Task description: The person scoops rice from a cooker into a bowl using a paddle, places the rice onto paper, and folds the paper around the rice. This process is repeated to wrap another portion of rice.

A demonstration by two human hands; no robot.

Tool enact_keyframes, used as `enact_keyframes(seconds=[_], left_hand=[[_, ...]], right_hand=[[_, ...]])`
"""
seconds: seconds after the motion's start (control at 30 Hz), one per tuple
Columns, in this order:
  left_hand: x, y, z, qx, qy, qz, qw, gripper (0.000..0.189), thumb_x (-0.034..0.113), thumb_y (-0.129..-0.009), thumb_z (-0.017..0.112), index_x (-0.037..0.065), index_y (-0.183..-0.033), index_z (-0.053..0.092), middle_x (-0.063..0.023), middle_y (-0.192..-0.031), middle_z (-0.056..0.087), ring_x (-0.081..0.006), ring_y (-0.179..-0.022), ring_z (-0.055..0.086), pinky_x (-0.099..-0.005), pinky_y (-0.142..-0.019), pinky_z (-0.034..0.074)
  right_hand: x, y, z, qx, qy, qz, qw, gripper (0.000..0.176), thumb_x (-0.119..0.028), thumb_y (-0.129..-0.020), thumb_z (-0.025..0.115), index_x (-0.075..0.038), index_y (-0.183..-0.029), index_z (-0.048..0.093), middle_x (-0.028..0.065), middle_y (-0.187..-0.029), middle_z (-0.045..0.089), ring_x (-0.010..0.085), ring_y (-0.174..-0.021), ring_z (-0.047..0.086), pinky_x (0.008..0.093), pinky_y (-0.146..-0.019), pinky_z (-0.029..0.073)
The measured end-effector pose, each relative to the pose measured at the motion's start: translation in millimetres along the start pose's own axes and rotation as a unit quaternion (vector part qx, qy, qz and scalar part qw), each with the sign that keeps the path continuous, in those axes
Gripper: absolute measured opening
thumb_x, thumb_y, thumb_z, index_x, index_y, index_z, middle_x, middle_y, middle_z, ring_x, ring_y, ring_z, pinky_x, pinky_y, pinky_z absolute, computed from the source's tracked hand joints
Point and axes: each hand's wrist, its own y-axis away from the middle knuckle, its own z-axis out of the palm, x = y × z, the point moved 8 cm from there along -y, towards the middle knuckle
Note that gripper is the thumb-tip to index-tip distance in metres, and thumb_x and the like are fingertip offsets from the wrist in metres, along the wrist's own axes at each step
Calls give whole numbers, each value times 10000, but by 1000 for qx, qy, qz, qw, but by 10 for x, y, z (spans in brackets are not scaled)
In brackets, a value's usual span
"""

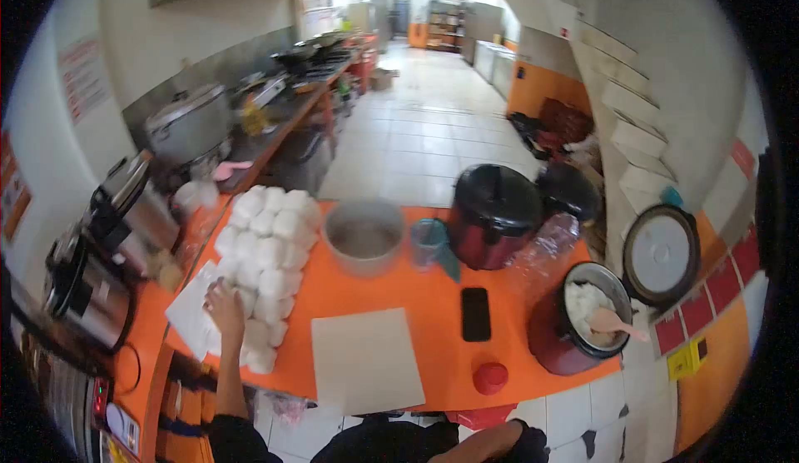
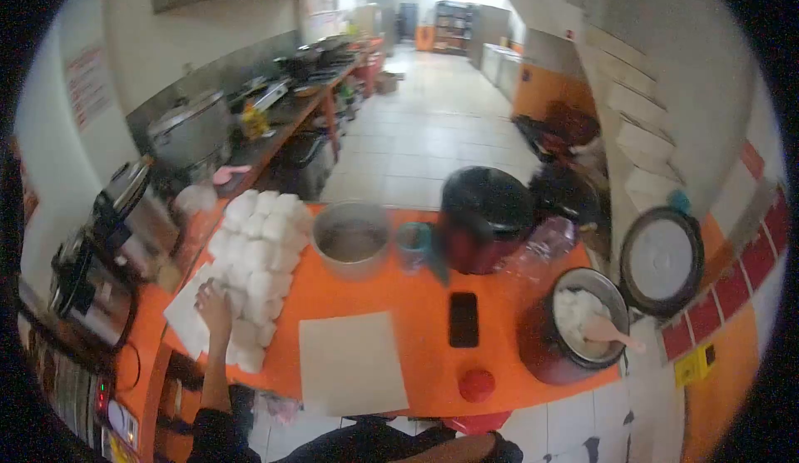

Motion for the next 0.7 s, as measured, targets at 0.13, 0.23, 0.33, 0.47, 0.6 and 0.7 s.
enact_keyframes(seconds=[0.13,0.23,0.33,0.47,0.6,0.7], left_hand=[[449,91,-159,-1,66,1,998,484,207,-822,571,113,-1268,407,-122,-1242,425,-314,-1136,416,-476,-914,332],[1011,256,-405,56,136,56,988,453,160,-823,557,83,-1245,414,-134,-1201,448,-329,-1105,425,-452,-911,335],[1846,716,-732,59,308,122,942,408,114,-822,557,37,-1202,429,-149,-1173,455,-328,-1088,428,-431,-913,336],[3166,2043,-596,-204,468,232,828,402,106,-788,612,15,-1152,464,-175,-1146,485,-323,-1092,438,-410,-947,322],[4208,3315,-537,-369,282,510,724,720,475,-696,694,151,-1286,438,-195,-1254,433,-378,-1153,420,-526,-911,354],[4482,3665,-725,-318,286,595,681,812,545,-631,715,202,-1306,423,-185,-1273,415,-395,-1128,430,-568,-872,373]], right_hand=[[-254,379,156,10,56,-9,998,530,-371,-950,379,-36,-1359,340,161,-1427,302,285,-1331,261,426,-1089,195],[-537,665,386,9,96,-30,995,517,-364,-952,369,-31,-1346,360,164,-1419,313,289,-1324,277,420,-1088,196],[-852,1009,640,19,159,-29,987,505,-358,-954,360,-25,-1334,380,168,-1411,324,292,-1316,292,414,-1087,198],[-1204,1925,373,178,264,105,942,445,-314,-950,382,-19,-1275,452,173,-1366,385,302,-1276,351,409,-1075,228],[-1742,3848,-182,460,611,452,459,288,-145,-804,600,-18,-1062,592,126,-1058,595,297,-1024,546,458,-889,402],[-1646,4839,-200,278,621,716,155,239,-206,-753,640,-31,-916,629,108,-934,593,272,-938,556,451,-850,399]])
